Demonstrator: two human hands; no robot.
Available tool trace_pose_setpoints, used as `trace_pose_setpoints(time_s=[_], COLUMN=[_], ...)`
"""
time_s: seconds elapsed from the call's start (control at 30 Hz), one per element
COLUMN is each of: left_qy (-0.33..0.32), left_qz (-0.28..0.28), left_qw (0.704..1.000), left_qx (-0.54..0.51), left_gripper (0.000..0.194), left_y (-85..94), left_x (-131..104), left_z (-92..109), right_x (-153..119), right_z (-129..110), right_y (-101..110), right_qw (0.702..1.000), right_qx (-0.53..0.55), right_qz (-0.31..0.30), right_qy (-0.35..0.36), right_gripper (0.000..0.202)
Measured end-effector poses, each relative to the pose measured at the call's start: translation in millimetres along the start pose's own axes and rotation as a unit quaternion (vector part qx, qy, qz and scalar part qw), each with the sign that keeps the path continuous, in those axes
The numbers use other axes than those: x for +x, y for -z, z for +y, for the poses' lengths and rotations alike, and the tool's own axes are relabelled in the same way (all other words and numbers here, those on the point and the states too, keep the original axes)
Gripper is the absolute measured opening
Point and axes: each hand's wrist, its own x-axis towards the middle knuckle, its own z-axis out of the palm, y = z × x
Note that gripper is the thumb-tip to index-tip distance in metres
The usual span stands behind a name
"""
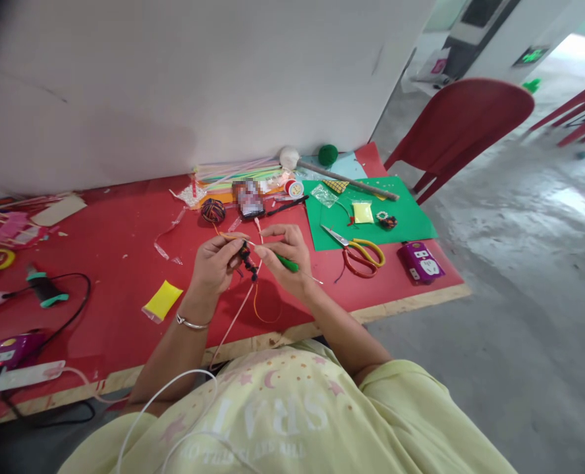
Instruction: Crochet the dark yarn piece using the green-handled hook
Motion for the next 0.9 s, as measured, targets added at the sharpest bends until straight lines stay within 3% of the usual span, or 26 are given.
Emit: trace_pose_setpoints(time_s=[0.17, 0.3, 0.53, 0.67, 0.77, 0.9], left_qy=[-0.086, -0.145, -0.089, -0.090, -0.090, -0.092], left_qz=[0.017, 0.028, 0.048, 0.052, 0.055, 0.051], left_qw=[0.992, 0.974, 0.987, 0.991, 0.991, 0.990], left_qx=[0.094, 0.174, 0.122, 0.089, 0.080, 0.092], left_gripper=[0.019, 0.015, 0.021, 0.022, 0.024, 0.026], left_y=[-0.3, -2.2, -5.0, -6.8, -8.5, -9.6], left_x=[-3.7, -8.1, -7.5, -6.3, -7.2, -10.1], left_z=[-1.0, 2.4, -3.5, -7.0, -7.0, -4.7], right_x=[5.1, 4.4, 5.7, 8.3, 8.0, 10.1], right_z=[-3.6, -6.0, -6.4, -4.5, -5.1, -7.1], right_y=[-0.7, -1.3, 0.7, 3.1, 0.8, -9.7], right_qw=[0.999, 0.999, 0.998, 1.000, 1.000, 0.994], right_qx=[0.008, -0.005, 0.018, 0.004, 0.015, 0.049], right_qz=[0.020, 0.032, 0.057, 0.012, -0.022, -0.023], right_qy=[-0.032, -0.018, -0.017, 0.025, -0.008, -0.091], right_gripper=[0.023, 0.023, 0.026, 0.033, 0.033, 0.017])
